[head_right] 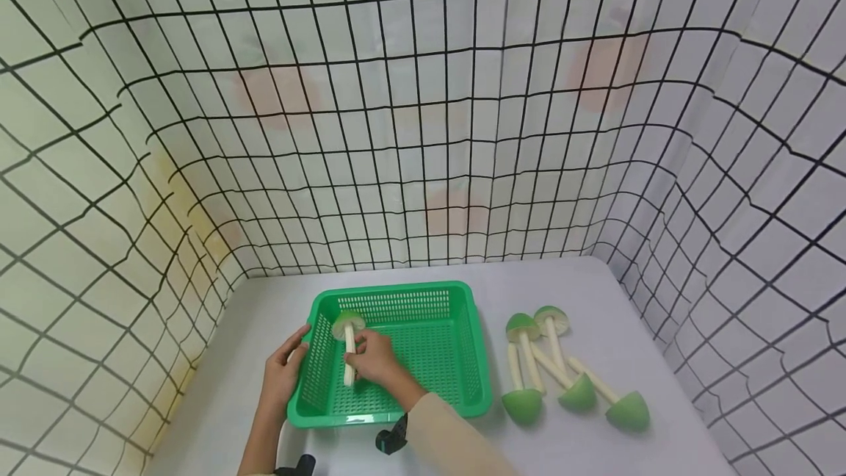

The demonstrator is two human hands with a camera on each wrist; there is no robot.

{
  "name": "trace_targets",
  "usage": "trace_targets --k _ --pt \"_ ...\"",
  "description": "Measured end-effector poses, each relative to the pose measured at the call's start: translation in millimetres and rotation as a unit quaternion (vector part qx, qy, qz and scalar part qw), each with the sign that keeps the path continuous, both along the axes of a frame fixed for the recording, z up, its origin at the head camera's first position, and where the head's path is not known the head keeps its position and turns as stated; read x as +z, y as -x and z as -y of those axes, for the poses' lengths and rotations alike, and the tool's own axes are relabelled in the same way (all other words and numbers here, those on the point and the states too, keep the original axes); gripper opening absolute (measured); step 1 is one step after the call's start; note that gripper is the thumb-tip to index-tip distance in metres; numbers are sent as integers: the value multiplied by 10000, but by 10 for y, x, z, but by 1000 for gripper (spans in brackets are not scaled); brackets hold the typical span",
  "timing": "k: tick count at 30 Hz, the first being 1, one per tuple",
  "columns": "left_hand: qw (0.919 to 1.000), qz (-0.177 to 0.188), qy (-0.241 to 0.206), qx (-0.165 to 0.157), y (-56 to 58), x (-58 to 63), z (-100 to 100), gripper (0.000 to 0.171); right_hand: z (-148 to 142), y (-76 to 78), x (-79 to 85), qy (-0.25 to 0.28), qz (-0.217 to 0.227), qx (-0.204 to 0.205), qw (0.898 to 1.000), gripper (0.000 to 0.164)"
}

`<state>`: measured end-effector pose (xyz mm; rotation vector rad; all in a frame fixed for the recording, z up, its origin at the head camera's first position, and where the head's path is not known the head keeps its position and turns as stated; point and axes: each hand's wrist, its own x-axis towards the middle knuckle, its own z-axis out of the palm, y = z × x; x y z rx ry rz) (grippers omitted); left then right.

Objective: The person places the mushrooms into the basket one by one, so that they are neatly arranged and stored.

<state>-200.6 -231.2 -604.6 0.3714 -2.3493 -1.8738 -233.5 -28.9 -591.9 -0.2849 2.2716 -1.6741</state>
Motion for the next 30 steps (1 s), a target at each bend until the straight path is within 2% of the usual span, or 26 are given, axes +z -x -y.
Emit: trace_targets --k 5,15,23,30 --pt "9999 2 -111 -14 4 3 -6 36 42 -10 -18 -10 99 15 9999 35" --pt "9999 64 -26 77 5 -12 0 36 76 -28 -40 -100 331 129 9993 38" --pt "9999 11 -110 26 -18 14 7 37 105 -34 -75 -153 586 264 9978 37" --pt "10000 -31 -81 -14 -20 16 0 38 85 -55 -63 -206 642 350 9971 37"
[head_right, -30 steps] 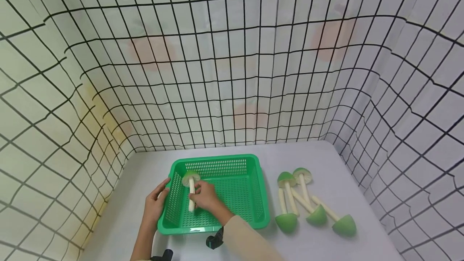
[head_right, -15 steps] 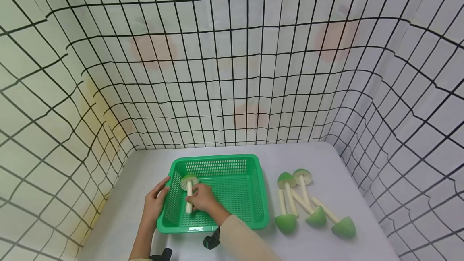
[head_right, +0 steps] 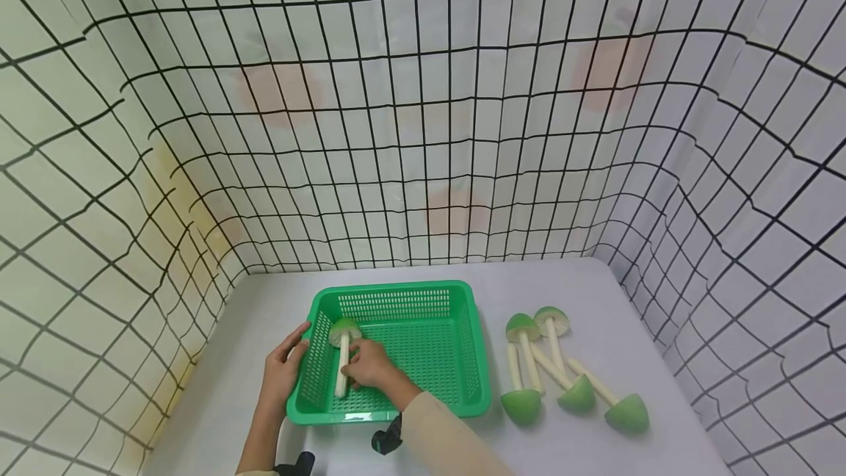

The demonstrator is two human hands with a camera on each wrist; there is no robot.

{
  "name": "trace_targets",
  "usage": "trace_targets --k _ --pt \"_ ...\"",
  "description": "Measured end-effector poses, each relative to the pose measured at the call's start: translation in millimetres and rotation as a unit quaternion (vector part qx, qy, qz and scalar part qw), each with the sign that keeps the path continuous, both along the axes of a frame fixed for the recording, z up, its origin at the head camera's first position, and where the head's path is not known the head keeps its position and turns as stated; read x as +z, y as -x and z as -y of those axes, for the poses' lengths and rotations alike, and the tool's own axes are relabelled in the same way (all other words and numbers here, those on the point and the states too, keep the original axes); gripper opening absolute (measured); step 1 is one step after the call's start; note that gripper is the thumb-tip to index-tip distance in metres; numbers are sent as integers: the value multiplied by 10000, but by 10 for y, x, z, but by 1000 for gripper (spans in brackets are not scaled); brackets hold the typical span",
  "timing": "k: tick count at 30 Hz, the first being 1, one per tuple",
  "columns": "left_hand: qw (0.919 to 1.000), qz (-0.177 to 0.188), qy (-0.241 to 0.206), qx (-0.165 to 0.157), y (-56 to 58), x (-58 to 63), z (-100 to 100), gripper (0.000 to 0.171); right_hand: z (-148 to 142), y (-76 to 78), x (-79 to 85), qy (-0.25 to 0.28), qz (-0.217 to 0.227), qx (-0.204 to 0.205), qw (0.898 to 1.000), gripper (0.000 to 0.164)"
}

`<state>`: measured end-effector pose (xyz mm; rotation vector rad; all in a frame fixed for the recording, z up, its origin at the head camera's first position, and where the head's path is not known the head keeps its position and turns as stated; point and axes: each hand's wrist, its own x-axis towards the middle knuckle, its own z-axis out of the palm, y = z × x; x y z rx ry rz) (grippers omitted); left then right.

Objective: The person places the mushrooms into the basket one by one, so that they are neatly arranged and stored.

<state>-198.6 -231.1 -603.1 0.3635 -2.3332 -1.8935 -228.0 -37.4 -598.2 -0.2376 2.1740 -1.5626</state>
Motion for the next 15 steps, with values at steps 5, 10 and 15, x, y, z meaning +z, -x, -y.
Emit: trace_targets --k 5,10,15 --pt "10000 6 25 40 4 -21 -4 38 -14 -8 1 49 13 69 10000 38" --pt "9999 74 -8 -78 -15 41 -8 40 -31 -13 -13 86 -21 96 9999 37" --pt "9999 96 -9 -60 -26 88 -10 38 -69 -27 5 86 -27 47 9999 39"
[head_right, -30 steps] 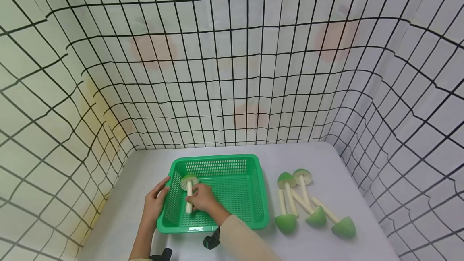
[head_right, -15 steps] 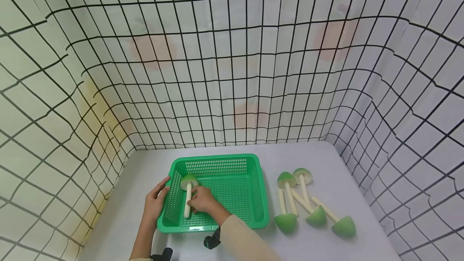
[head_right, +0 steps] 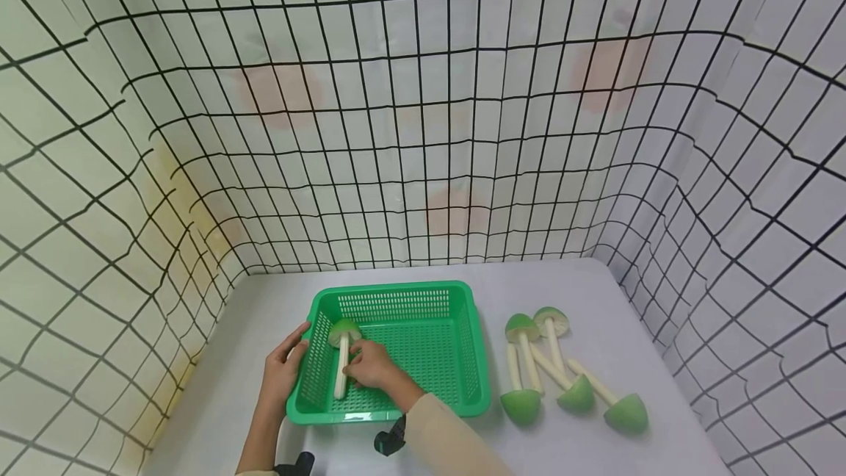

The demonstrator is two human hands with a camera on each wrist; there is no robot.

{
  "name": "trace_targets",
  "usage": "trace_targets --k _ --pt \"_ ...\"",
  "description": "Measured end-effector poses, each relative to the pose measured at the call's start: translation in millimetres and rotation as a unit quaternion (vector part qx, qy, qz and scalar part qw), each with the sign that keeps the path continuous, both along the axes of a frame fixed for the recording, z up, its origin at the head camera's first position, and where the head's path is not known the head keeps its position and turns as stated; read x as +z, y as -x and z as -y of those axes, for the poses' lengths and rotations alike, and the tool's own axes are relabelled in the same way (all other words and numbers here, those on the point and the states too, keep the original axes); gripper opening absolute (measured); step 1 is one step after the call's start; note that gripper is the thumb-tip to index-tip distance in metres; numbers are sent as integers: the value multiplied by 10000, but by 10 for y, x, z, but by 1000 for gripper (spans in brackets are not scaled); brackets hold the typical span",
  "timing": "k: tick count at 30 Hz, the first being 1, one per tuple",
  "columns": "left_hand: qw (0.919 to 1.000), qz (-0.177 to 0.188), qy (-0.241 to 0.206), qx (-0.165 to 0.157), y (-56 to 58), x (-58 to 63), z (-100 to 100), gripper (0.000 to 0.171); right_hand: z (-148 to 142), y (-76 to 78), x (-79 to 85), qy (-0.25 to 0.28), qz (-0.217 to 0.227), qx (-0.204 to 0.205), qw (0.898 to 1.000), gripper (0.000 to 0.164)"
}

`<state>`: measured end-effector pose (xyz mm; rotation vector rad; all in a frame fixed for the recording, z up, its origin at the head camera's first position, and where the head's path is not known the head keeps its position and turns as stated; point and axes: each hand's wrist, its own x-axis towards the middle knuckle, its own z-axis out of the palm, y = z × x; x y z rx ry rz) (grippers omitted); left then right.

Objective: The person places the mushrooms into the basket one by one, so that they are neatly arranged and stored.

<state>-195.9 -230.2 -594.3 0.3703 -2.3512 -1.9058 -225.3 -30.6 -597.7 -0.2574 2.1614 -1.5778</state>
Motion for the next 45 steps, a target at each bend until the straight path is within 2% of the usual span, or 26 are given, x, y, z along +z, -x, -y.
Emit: trace_targets --k 3,5,13,24,31,38,45 --pt "9999 -99 27 48 40 -129 28 37 -35 -11 18 -33 -30 5 10000 41" --pt "10000 -83 3 32 39 -132 22 38 -63 -13 23 -98 -99 16 9999 43" --pt "10000 -25 -35 -38 30 -104 19 41 -243 2 45 -267 -542 65 9982 43" --pt "9998 -21 194 49 37 -95 22 40 -530 -1 113 -129 -859 -46 9962 41" --pt "9999 63 141 19 37 -87 23 40 -729 0 119 -352 -1148 -55 9927 44" --pt "10000 76 11 -47 25 -70 27 42 -879 22 94 -353 -1328 -187 9903 43" --pt "9998 2 212 -44 11 -48 18 41 -997 -6 108 -477 -1474 -272 9875 41"
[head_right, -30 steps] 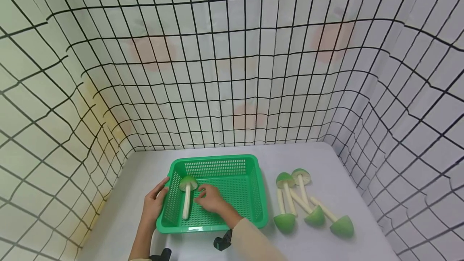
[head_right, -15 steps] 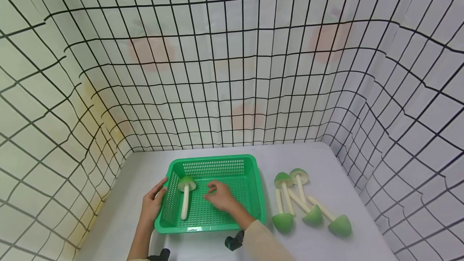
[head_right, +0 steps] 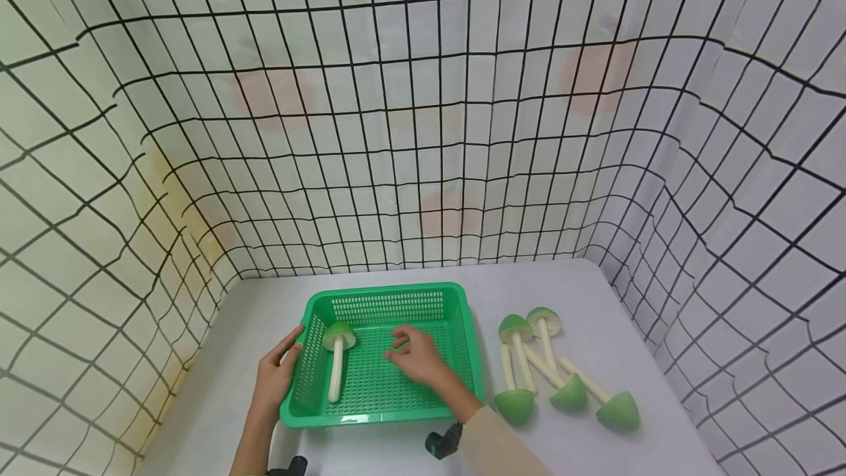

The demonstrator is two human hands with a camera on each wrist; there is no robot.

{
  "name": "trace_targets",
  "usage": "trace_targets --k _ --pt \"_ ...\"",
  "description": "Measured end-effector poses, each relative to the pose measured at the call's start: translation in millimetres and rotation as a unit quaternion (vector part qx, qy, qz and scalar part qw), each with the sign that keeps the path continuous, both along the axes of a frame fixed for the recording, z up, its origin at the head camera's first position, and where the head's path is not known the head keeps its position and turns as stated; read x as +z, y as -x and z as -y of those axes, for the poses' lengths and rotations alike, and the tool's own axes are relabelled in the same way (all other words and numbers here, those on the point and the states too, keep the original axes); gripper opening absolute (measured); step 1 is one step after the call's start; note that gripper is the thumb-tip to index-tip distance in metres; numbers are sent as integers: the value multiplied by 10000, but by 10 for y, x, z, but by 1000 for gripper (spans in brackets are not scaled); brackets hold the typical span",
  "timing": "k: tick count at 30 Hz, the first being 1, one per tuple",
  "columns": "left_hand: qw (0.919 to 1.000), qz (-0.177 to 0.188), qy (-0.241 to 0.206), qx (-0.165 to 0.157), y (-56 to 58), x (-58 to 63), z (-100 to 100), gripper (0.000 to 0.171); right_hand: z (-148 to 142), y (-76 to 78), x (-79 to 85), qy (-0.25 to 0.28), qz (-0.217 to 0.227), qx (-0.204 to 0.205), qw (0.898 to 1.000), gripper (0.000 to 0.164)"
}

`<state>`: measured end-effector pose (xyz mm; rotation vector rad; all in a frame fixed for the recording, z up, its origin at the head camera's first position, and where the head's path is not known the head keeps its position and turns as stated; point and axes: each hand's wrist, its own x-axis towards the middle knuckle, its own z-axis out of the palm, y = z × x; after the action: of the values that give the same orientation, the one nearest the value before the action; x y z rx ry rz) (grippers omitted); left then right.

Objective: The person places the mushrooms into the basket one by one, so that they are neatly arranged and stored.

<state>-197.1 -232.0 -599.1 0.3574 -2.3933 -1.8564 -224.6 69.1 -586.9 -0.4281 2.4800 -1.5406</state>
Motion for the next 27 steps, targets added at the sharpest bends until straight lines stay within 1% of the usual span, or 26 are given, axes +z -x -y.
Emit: trace_targets --k 5,9,14,15,18,19,21,22,25,26,27 --pt "10000 -67 39 -32 -18 4 4 42 -62 -36 27 -5 -121 5 9999 40" --pt "9999 -73 93 -21 -5 -16 7 41 -134 -62 63 -20 -169 -7 9999 39" --pt "9999 -67 154 -31 15 -37 21 41 -240 -69 160 9 -177 -98 9998 39" --pt "9999 -34 133 -55 0 13 11 41 -259 -65 184 7 -189 -132 9997 39" --pt "9999 -21 78 -106 -18 33 11 42 -311 -59 261 -45 -198 -221 9995 38" --pt "9999 -6 73 -136 -27 56 6 43 -327 -57 280 -32 -184 -252 9995 38" --pt "9999 47 33 -143 -59 148 -19 43 -362 -55 315 -36 -152 -303 9994 38" --pt "9999 46 44 -141 -58 145 -18 43 -380 -52 328 -23 -127 -326 9994 38" --pt "9998 132 44 -154 -74 243 -43 42 -441 -37 354 28 -82 -405 9991 37" --pt "9998 154 25 -142 -70 243 -44 42 -463 -32 362 -4 -84 -431 9990 37" --pt "9998 146 40 -146 -61 219 -39 42 -486 -30 374 -23 -85 -466 9989 36"
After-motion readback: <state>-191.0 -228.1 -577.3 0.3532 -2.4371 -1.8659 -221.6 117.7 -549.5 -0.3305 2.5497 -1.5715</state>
